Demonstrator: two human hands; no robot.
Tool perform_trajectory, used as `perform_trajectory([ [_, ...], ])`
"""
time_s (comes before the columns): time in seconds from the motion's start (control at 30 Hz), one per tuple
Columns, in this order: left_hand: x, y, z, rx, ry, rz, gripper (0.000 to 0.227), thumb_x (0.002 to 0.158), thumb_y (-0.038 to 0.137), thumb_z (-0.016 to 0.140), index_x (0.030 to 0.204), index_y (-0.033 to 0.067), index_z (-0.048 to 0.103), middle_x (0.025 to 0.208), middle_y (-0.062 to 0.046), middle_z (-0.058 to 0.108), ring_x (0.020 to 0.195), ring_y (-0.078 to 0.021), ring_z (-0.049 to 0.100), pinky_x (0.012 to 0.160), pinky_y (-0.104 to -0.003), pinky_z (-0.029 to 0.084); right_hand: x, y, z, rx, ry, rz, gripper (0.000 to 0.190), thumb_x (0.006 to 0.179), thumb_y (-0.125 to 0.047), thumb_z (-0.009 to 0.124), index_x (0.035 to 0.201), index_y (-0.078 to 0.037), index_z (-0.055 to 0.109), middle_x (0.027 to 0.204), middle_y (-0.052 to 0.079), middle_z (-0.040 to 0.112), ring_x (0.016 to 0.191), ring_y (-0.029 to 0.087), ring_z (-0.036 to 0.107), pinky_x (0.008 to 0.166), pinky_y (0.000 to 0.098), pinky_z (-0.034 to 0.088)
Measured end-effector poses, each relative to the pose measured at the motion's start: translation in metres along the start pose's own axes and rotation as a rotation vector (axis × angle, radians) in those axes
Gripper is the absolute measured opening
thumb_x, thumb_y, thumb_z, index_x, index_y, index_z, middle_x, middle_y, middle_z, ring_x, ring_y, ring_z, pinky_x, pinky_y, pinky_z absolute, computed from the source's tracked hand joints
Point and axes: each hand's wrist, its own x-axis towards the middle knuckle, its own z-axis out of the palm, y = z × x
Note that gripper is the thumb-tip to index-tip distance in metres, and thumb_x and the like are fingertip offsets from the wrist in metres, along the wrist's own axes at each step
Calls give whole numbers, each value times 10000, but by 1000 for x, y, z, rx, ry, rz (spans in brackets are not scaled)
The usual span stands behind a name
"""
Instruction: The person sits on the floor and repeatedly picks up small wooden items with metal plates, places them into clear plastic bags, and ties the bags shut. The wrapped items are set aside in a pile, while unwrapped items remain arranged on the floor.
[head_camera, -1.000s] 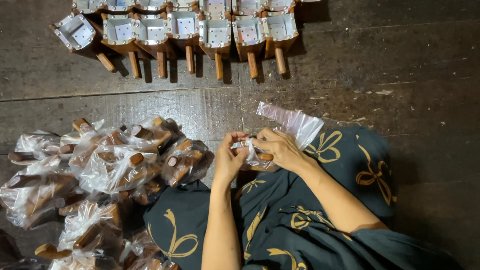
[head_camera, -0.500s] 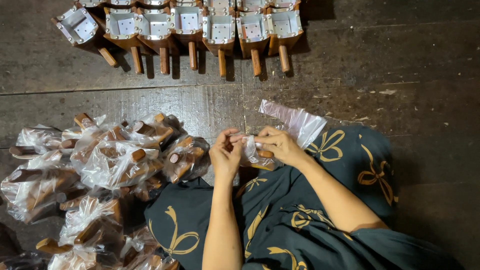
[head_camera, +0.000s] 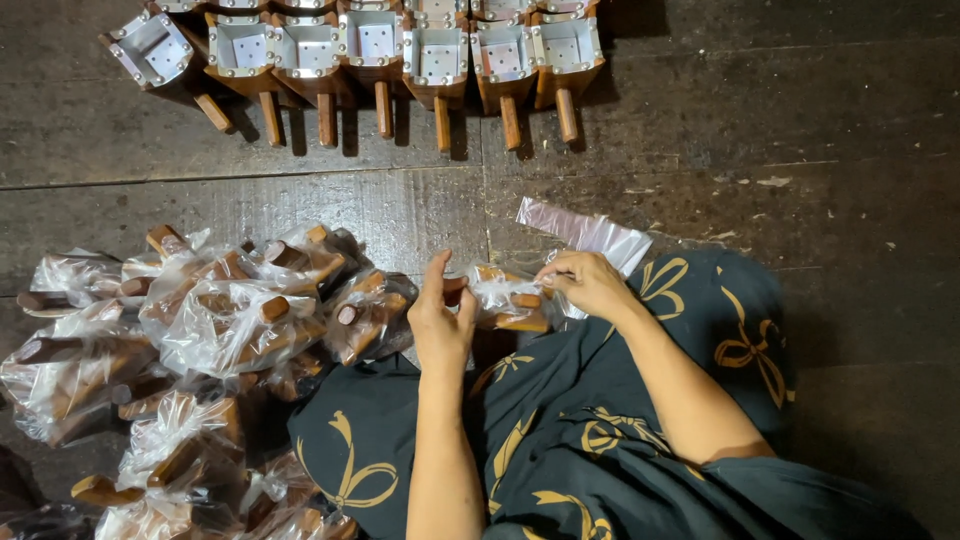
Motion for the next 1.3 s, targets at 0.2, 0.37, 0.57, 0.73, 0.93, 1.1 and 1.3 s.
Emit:
perform_trajectory([
  [0.2, -2, 3, -10, 106, 8, 66, 541, 771, -26, 683, 1293, 116, 666, 805, -114, 767, 722, -294, 748, 649, -360, 626, -7, -6, -22, -160, -98, 141, 141, 920, -284, 706, 991, -235, 816, 977, 61, 761, 1036, 356, 705, 906, 487, 538],
  [0.37, -4, -10, -12, 153, 48, 44, 478, 776, 5, 680, 1237, 131, 695, 784, -93, 757, 712, -281, 738, 642, -349, 627, -6, -3, -19, -220, -140, 193, 150, 921, -293, 677, 976, -280, 815, 994, 16, 772, 1044, 326, 713, 914, 478, 545],
  [0.57, 3, -6, -19, -109, 39, -106, 346, 836, 14, 684, 1162, 129, 679, 855, -100, 769, 740, -243, 749, 695, -360, 624, -10, -30, -36, -31, -199, 229, 174, 911, -253, 684, 1010, -187, 812, 886, 109, 767, 927, 315, 725, 864, 459, 549],
  [0.73, 3, 0, -18, -435, 27, -226, 342, 888, -45, 675, 1219, 16, 617, 958, -145, 694, 820, -183, 665, 765, -352, 632, -10, -32, -27, 475, -16, 121, 134, 920, -108, 729, 1037, -47, 754, 827, 12, 653, 839, 129, 642, 801, 298, 560],
  [0.93, -2, -11, -28, 221, -229, -93, 333, 723, 293, 911, 1015, 170, 806, 1136, -68, 696, 1049, -358, 643, 938, -477, 520, 5, -4, -4, 644, 55, 113, 158, 969, -164, 721, 1049, -30, 743, 799, 17, 698, 740, 77, 643, 655, 192, 528],
  [1.1, -6, -37, -11, 10, -126, -140, 241, 782, 224, 897, 982, 113, 821, 1047, -97, 751, 996, -322, 695, 919, -401, 540, 5, -7, -5, 542, 52, 153, 168, 958, -239, 739, 991, -78, 775, 773, 30, 728, 673, 68, 597, 592, 184, 474],
  [1.3, -11, -34, 12, -98, -29, -325, 70, 879, 180, 805, 901, 116, 818, 893, -105, 744, 919, -269, 706, 890, -382, 523, 10, 22, 7, 459, 3, 204, 124, 928, -146, 741, 972, -30, 757, 768, 55, 729, 669, 94, 620, 622, 201, 500],
])
